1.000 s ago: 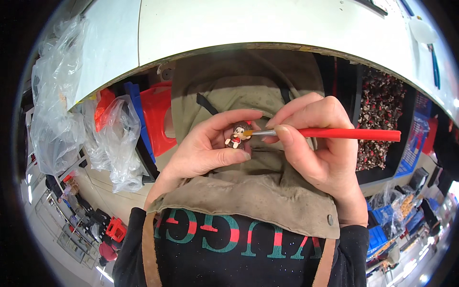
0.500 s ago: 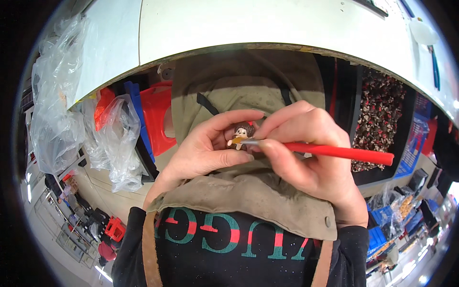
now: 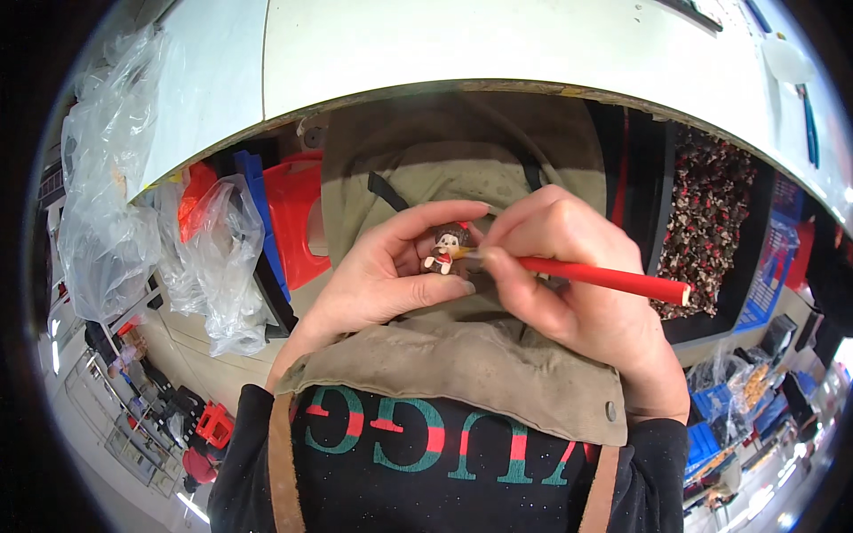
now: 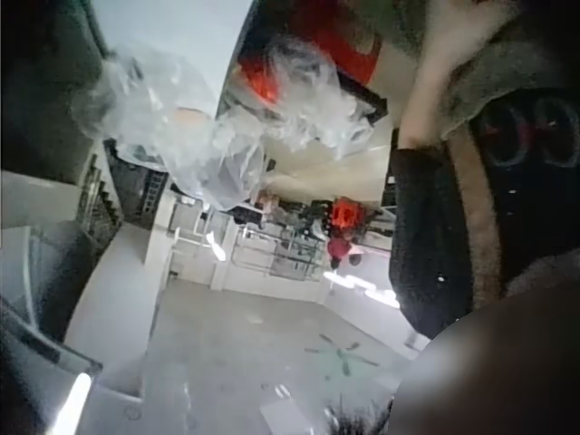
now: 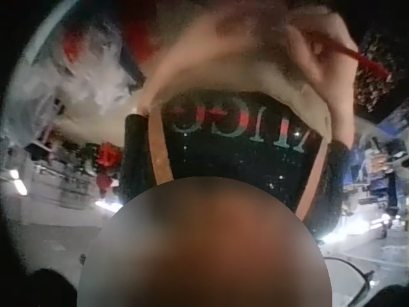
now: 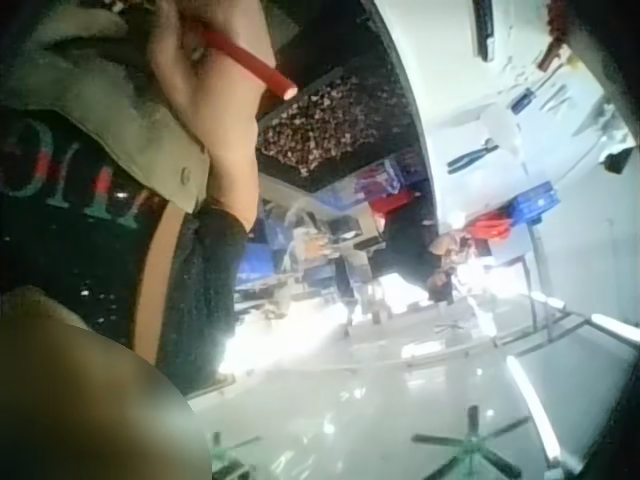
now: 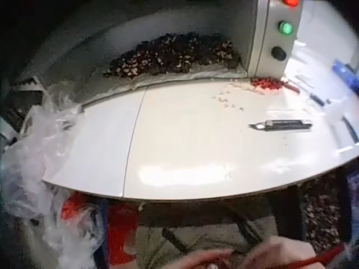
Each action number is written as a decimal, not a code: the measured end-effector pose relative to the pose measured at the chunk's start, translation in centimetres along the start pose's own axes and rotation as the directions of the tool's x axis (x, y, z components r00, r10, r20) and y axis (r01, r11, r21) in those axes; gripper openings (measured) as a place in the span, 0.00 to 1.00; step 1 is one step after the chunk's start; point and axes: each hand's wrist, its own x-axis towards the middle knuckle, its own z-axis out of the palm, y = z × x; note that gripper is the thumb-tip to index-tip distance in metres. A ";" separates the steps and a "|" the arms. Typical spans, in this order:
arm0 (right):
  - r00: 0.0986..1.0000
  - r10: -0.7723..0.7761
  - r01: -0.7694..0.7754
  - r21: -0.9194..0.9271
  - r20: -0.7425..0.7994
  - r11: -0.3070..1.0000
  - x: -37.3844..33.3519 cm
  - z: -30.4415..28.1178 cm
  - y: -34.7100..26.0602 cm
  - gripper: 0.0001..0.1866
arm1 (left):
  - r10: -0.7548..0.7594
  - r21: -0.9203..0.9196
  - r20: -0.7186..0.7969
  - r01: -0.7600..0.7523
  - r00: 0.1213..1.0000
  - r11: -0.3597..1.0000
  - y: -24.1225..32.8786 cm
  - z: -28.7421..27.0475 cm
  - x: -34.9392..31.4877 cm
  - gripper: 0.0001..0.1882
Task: Assembling and fine-painting small toy figurines at a factory workbench.
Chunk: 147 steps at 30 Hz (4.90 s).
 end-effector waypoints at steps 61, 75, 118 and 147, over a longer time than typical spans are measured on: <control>0.998 -0.066 0.066 -0.034 0.008 0.997 0.1 -0.7 2.0 0.04 | 0.046 -0.017 -0.017 -0.047 0.999 0.999 -0.3 0.0 0.2 0.31; 0.993 0.010 0.002 0.105 -0.116 0.994 -0.2 -1.0 2.3 0.04 | 0.108 0.150 -0.100 -0.092 0.989 0.984 -0.4 0.5 0.4 0.30; 0.998 0.036 -0.023 0.264 -0.045 0.964 -0.3 0.3 2.2 0.05 | 0.359 0.628 -0.161 -0.185 0.919 0.756 -0.6 0.3 0.7 0.31; 0.718 -0.062 0.041 -0.046 -0.693 0.998 -3.1 -11.2 2.9 0.09 | 0.169 -0.104 -0.062 -0.175 0.984 0.979 1.2 0.7 0.6 0.26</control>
